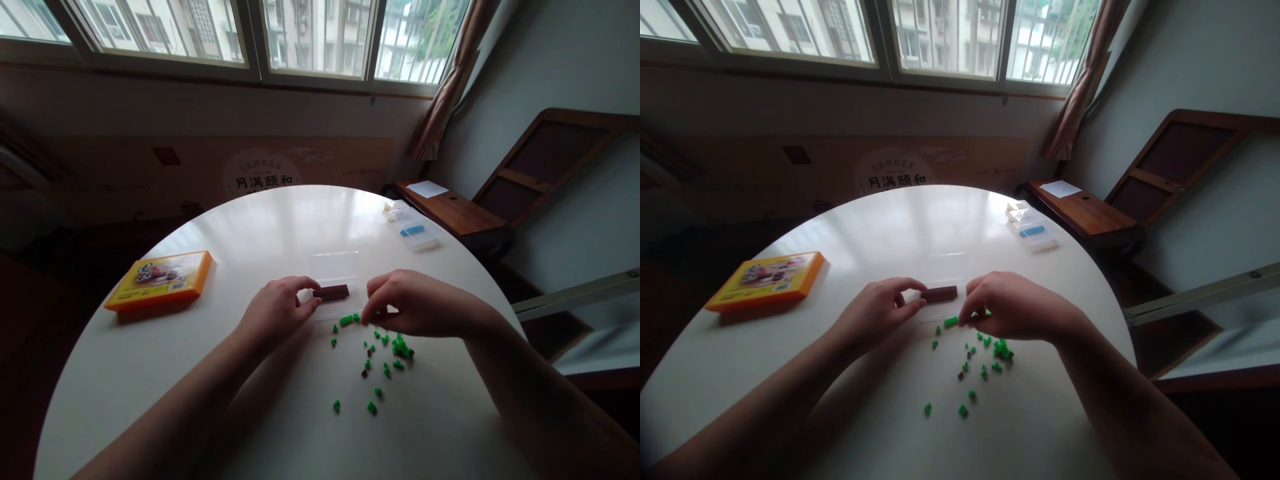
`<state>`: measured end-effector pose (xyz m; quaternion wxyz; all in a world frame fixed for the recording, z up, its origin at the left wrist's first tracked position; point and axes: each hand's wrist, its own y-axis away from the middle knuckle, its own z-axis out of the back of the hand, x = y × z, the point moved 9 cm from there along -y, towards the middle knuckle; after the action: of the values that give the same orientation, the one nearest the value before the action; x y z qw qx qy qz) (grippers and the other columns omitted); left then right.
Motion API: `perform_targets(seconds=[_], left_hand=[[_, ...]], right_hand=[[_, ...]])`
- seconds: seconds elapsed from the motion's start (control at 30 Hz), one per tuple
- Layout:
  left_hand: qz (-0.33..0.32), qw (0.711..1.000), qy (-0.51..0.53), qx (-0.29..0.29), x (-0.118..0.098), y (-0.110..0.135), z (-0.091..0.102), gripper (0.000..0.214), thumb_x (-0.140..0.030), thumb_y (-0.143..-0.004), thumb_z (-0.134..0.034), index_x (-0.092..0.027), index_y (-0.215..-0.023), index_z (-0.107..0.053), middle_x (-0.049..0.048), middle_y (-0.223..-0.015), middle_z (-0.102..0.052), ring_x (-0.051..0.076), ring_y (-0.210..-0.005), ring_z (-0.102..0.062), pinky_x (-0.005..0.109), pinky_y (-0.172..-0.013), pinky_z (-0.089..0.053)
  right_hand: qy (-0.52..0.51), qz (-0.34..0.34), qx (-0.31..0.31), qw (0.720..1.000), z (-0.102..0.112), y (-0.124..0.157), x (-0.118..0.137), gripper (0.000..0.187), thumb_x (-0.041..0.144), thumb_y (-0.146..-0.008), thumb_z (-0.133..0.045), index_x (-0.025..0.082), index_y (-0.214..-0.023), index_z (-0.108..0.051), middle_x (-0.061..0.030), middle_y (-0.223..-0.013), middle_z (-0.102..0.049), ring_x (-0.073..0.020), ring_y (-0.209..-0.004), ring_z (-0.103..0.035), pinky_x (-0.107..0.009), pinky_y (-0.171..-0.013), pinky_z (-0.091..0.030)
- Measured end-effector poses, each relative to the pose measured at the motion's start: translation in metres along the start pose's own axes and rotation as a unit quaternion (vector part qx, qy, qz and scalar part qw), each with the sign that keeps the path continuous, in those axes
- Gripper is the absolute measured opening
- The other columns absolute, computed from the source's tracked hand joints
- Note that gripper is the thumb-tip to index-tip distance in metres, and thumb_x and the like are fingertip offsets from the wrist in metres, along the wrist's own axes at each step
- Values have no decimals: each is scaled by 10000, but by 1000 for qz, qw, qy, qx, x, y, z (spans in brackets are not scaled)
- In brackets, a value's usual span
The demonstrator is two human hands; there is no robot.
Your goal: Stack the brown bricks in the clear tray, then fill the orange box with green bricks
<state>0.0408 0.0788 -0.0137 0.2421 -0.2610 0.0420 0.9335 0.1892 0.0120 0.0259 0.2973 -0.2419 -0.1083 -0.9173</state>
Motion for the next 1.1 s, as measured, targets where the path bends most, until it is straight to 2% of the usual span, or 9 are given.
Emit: perform_targets(seconds=[0.1,0.3,0.53,0.9,1.1], left_hand=[[1,1000,0,-1,2,0,0,288,-417,-809,-593,-279,-1025,-725,7,-784,-707,172,-651,-617,274,-617,-448],[9,1000,7,7,3,0,-1,310,-437,-803,-594,-279,-1038,-720,8,-778,-709,182,-660,-622,281,-624,-451],[3,1000,6,2,2,0,0,315,-431,-799,-603,-266,-1042,-717,12,-785,-710,176,-649,-621,282,-628,-449],[2,1000,6,3,2,1,-1,289,-396,-804,-598,-270,-1035,-715,3,-770,-701,172,-657,-620,276,-629,-443],[1,1000,6,4,0,2,-2,292,-390,-809,-592,-264,-1043,-715,4,-757,-700,178,-664,-625,275,-630,-449]], right_hand=[[3,14,68,998,-15,2,10,264,123,-788,-602,275,-897,-788,24,-836,-722,-119,-748,-630,-218,-726,-435],[31,31,110,993,-34,-4,10,243,158,-759,-594,242,-882,-785,2,-843,-738,-138,-749,-636,-240,-707,-422],[54,31,121,991,-41,-7,7,220,156,-746,-589,244,-823,-776,7,-836,-734,-143,-735,-629,-253,-686,-408],[85,30,89,992,-39,-6,13,173,181,-764,-606,260,-793,-758,23,-791,-710,-139,-714,-600,-258,-651,-382],[86,31,97,991,-40,-6,15,172,171,-760,-593,249,-775,-745,24,-786,-700,-129,-697,-585,-249,-638,-370]])
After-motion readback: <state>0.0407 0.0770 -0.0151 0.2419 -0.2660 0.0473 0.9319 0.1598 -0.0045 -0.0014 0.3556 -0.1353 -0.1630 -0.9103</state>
